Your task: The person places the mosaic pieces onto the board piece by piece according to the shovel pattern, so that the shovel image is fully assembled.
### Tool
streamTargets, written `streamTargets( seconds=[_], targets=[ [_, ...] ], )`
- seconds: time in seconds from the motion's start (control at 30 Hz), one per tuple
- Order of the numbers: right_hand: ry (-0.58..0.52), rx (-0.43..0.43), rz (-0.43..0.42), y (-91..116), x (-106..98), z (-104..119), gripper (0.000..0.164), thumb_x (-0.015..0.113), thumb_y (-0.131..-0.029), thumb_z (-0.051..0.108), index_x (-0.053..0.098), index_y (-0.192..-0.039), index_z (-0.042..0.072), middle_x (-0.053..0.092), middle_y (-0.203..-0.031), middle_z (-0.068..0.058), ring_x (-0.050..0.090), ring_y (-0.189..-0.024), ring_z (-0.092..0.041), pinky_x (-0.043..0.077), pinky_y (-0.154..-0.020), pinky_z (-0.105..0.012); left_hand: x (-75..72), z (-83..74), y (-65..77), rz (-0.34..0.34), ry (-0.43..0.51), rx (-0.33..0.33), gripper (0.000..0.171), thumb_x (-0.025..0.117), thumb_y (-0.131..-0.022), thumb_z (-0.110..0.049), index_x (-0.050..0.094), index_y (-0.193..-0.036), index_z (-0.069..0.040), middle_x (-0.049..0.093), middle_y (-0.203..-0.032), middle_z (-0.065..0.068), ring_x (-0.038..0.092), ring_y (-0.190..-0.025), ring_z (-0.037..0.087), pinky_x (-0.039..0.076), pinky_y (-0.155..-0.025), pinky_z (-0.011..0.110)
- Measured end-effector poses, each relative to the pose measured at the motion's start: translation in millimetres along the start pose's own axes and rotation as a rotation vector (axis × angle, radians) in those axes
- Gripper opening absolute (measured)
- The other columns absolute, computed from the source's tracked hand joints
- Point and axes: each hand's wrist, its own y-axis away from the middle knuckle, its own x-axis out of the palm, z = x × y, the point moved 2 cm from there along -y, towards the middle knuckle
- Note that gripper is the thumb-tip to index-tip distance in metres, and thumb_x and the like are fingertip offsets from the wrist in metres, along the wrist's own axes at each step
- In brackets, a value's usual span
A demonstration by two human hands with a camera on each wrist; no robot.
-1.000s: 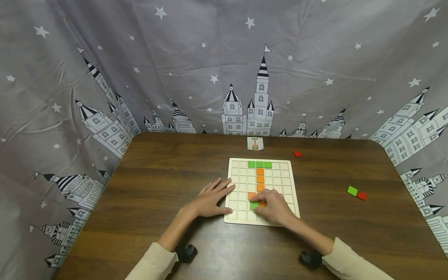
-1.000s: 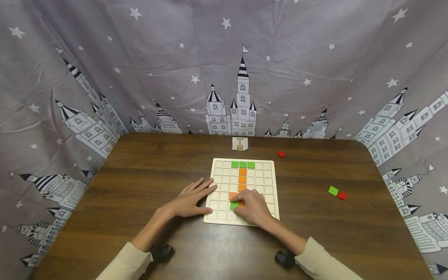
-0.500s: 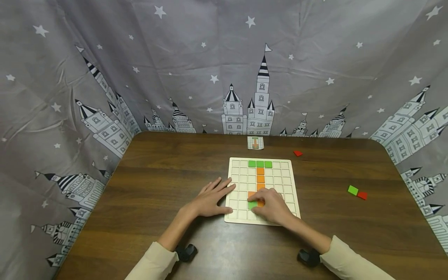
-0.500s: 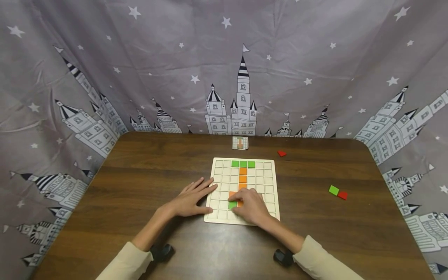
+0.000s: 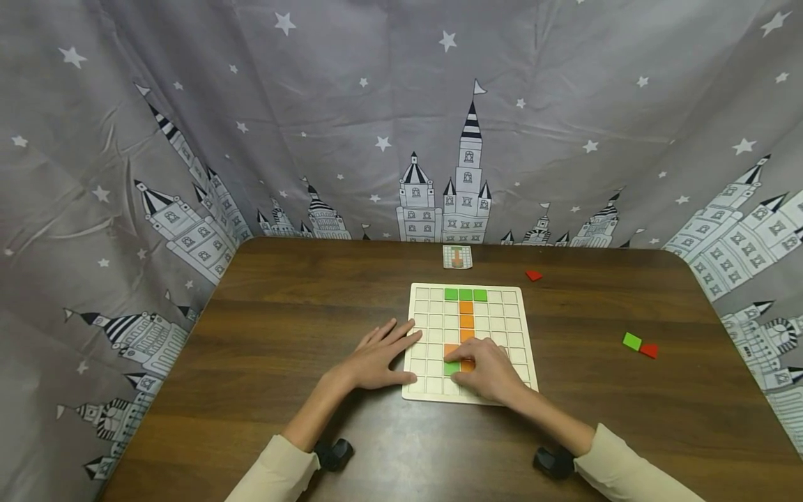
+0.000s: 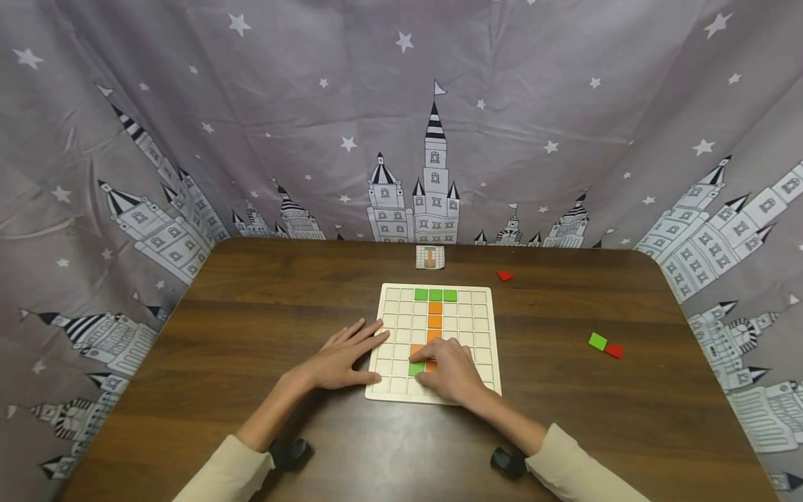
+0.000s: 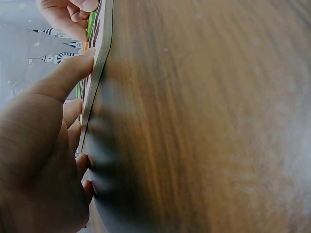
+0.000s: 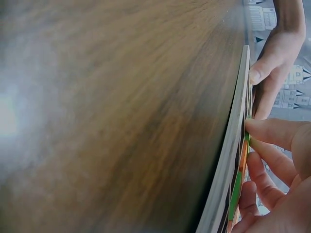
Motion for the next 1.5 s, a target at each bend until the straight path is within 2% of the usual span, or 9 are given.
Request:
streamTargets(
  seconds=[0.3,0.47,0.67,0.93,1.13,1.23,1.37,1.43,1.5],
  targets=[
    [-0.061,-0.018,0.008,6.8,-8.0,-8.9,0.024,0.081,-0.078,0.006,0.080,-0.101,0.015,0.071,-0.099,0.008,0.059,-0.097,-0.021,0.045,-0.086,-0.043,1.5,0.5,0.4,0.005,0.011,-0.004,0.079,0.066,-0.093,-0.048,0.032,-0.158,-0.019,0.017,-0.166,0.003,0.007,-0.151,0.035,0.008,-0.116,0.060],
    [-0.089,-0.011,-0.044,13.0,-22.0,-17.3,0.023,0.082,-0.080,0.008,0.080,-0.102,0.013,0.070,-0.098,0.007,0.061,-0.097,-0.021,0.048,-0.086,-0.042,2.0,1.0,-0.5,-0.003,0.006,0.007,0.079,0.066,-0.093,-0.048,0.032,-0.158,-0.018,0.017,-0.166,0.003,0.008,-0.151,0.035,0.009,-0.116,0.060],
    [-0.080,0.051,-0.135,24.2,-47.3,-34.7,0.022,0.081,-0.082,0.009,0.079,-0.103,0.011,0.071,-0.101,0.003,0.059,-0.096,-0.023,0.046,-0.081,-0.042,2.2,2.2,-0.5,-0.014,0.013,0.015,0.079,0.067,-0.093,-0.048,0.033,-0.158,-0.018,0.018,-0.165,0.004,0.008,-0.151,0.036,0.009,-0.115,0.061],
    [-0.022,0.129,-0.230,46.0,-92.2,-65.4,0.026,0.078,-0.087,0.014,0.075,-0.112,0.006,0.068,-0.116,-0.014,0.058,-0.114,-0.039,0.043,-0.092,-0.058,6.1,4.8,0.4,-0.017,0.020,0.013,0.082,0.065,-0.093,-0.049,0.029,-0.159,-0.020,0.015,-0.166,0.002,0.005,-0.151,0.033,0.006,-0.116,0.059],
    [0.006,0.147,-0.322,67.6,-123.8,-94.7,0.033,0.076,-0.090,0.019,0.071,-0.118,0.003,0.064,-0.122,-0.022,0.054,-0.117,-0.046,0.041,-0.090,-0.062,3.4,3.5,0.7,-0.019,0.026,0.023,0.080,0.067,-0.093,-0.048,0.033,-0.158,-0.017,0.018,-0.165,0.005,0.008,-0.150,0.036,0.009,-0.115,0.061],
    [0.032,0.190,-0.358,78.0,-137.7,-112.3,0.037,0.075,-0.091,0.020,0.068,-0.122,0.001,0.061,-0.125,-0.026,0.055,-0.108,-0.043,0.042,-0.084,-0.056,2.3,3.2,0.1,-0.009,0.017,0.016,0.080,0.066,-0.093,-0.049,0.032,-0.158,-0.018,0.017,-0.166,0.004,0.008,-0.151,0.036,0.008,-0.116,0.061],
    [0.062,0.275,-0.361,91.5,-154.6,-133.3,0.042,0.072,-0.094,0.023,0.065,-0.128,-0.001,0.055,-0.130,-0.031,0.057,-0.093,-0.036,0.045,-0.068,-0.034,1.6,2.4,0.3,-0.007,0.017,0.015,0.080,0.066,-0.093,-0.050,0.032,-0.158,-0.018,0.018,-0.166,0.004,0.008,-0.151,0.036,0.009,-0.115,0.061],
    [0.055,0.314,-0.349,97.6,-161.4,-142.7,0.045,0.071,-0.094,0.024,0.063,-0.130,-0.001,0.053,-0.132,-0.032,0.060,-0.094,-0.041,0.046,-0.061,-0.025,1.7,2.2,0.8,-0.012,0.019,0.019,0.080,0.066,-0.093,-0.049,0.032,-0.158,-0.017,0.018,-0.165,0.005,0.008,-0.150,0.037,0.008,-0.115,0.062],
    [0.043,0.345,-0.331,102.7,-165.8,-151.8,0.048,0.070,-0.095,0.026,0.060,-0.132,-0.002,0.052,-0.133,-0.034,0.060,-0.100,-0.048,0.048,-0.062,-0.026,1.8,2.1,1.1,-0.020,0.021,0.025,0.080,0.066,-0.093,-0.048,0.033,-0.158,-0.016,0.019,-0.165,0.006,0.009,-0.150,0.037,0.009,-0.115,0.062]
  ],
)
